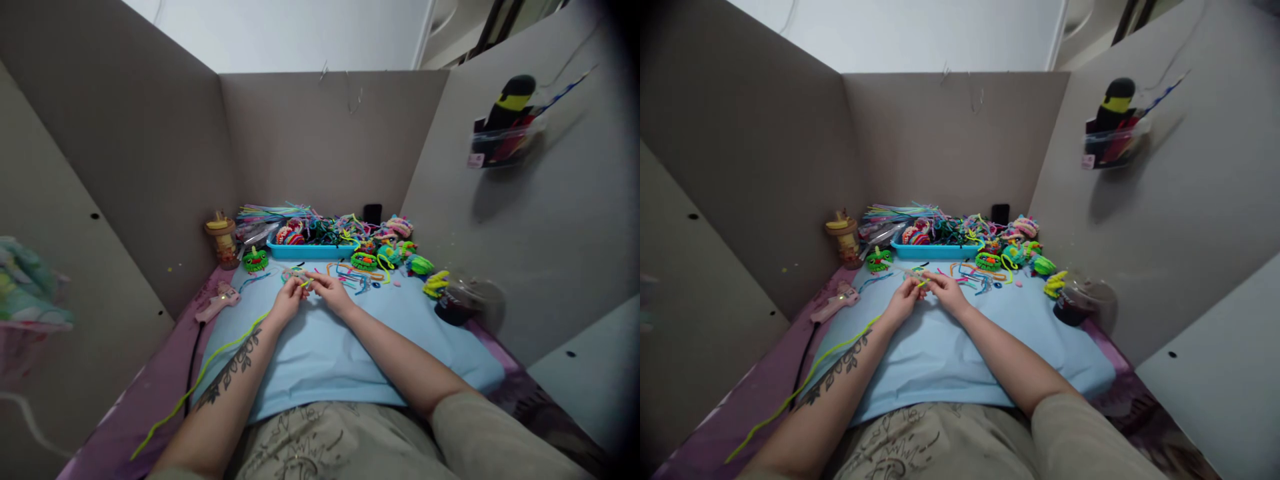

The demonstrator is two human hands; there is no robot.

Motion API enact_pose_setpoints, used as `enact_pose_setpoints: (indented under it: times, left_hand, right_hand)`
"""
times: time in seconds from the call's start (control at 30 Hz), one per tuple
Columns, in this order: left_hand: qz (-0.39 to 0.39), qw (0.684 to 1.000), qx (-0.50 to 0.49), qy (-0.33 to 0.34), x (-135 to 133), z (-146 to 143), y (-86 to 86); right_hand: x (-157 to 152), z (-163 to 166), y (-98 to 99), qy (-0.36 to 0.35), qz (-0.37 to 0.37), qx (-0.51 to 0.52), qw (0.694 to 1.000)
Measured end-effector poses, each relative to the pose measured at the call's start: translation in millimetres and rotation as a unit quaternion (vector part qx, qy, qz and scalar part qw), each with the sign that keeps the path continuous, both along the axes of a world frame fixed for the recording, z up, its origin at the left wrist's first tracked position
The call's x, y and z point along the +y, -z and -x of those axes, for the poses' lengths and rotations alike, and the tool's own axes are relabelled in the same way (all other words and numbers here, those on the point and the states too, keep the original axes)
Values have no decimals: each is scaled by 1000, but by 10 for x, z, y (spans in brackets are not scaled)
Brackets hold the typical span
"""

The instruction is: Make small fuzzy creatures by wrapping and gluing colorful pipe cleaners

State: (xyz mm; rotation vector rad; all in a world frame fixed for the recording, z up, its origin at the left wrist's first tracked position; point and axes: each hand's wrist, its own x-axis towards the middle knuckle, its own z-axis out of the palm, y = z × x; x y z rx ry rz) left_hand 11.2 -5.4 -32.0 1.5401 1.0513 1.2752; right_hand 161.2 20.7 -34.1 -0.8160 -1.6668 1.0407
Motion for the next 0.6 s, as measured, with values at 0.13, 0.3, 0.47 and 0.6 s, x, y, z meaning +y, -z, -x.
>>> enact_pose_setpoints:
  times: [0.13, 0.3, 0.47, 0.6]
  left_hand:
    - [-23, 999, 42, -6, -32, 12, -44]
    - [-17, 1000, 24, 0, -5, 10, -6]
    - [-28, 999, 32, -21, 36, 5, 74]
    - [-23, 998, 34, -53, 53, 3, 84]
  right_hand:
    - [2, 16, -1, 8, 24, 28, 999]
    - [13, 17, -5, 11, 71, 68, 995]
    - [29, 16, 7, 28, 55, 67, 996]
    - [28, 48, 43, 71, -24, 38, 996]
